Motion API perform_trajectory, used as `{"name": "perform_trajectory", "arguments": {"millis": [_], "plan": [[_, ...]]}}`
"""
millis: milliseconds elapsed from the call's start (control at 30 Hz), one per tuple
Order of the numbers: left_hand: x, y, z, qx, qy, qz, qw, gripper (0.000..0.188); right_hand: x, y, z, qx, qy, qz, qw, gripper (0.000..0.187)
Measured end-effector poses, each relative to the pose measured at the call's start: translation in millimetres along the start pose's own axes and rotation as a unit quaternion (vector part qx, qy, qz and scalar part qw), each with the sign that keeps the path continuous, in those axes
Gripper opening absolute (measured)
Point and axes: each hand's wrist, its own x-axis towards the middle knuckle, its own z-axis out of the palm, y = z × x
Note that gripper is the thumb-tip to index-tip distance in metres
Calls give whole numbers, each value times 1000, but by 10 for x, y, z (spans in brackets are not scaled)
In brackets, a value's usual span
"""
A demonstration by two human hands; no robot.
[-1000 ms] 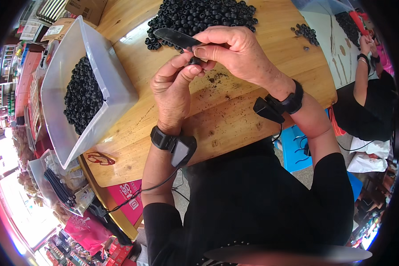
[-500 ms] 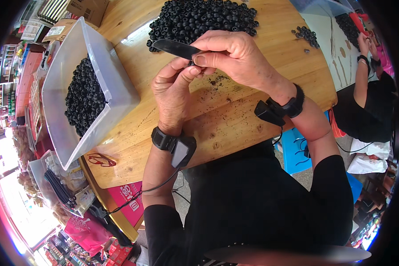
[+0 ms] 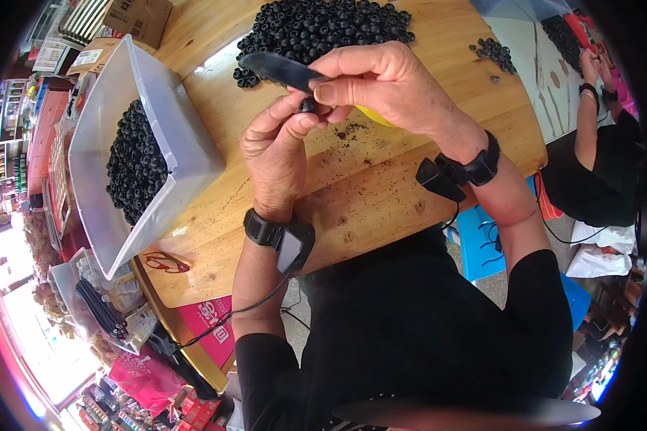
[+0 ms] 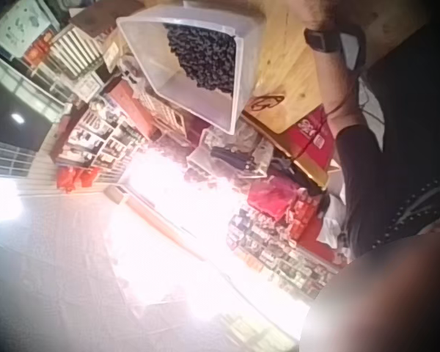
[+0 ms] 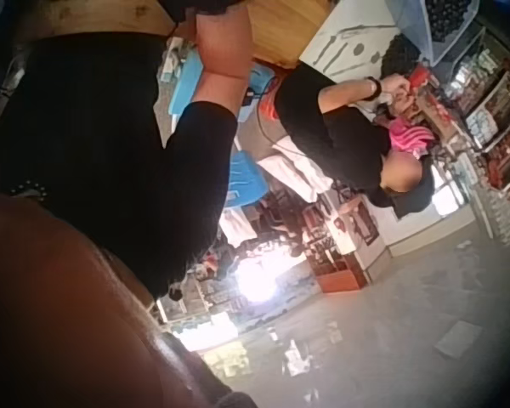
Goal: Trimming the stems off small dark fruit with a knife.
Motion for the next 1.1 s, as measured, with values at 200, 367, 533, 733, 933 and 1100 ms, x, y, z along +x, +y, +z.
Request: {"name": "perform_trajectory", "arguments": {"millis": [200, 367, 533, 733, 933, 1100], "plan": [[9, 6, -39, 45, 12, 0, 999, 18, -42, 60, 107, -135, -28, -115, 984, 17], [4, 6, -31, 40, 16, -2, 999, 19, -31, 70, 91, -121, 6, -70, 990, 14], [18, -31, -82, 28, -8, -5, 1000, 22, -26, 79, 93, -132, 23, -49, 990, 13], [-20, -36, -95, 34, -16, -11, 999, 26, -34, 107, 90, -180, 36, -102, 978, 12], [8, -2, -87, -3, -65, -11, 998, 25, -30, 51, 54, -82, 14, -53, 995, 13], [56, -31, -123, -41, -83, -12, 996, 26, -16, -14, 10, -46, -6, -20, 999, 16]]}}
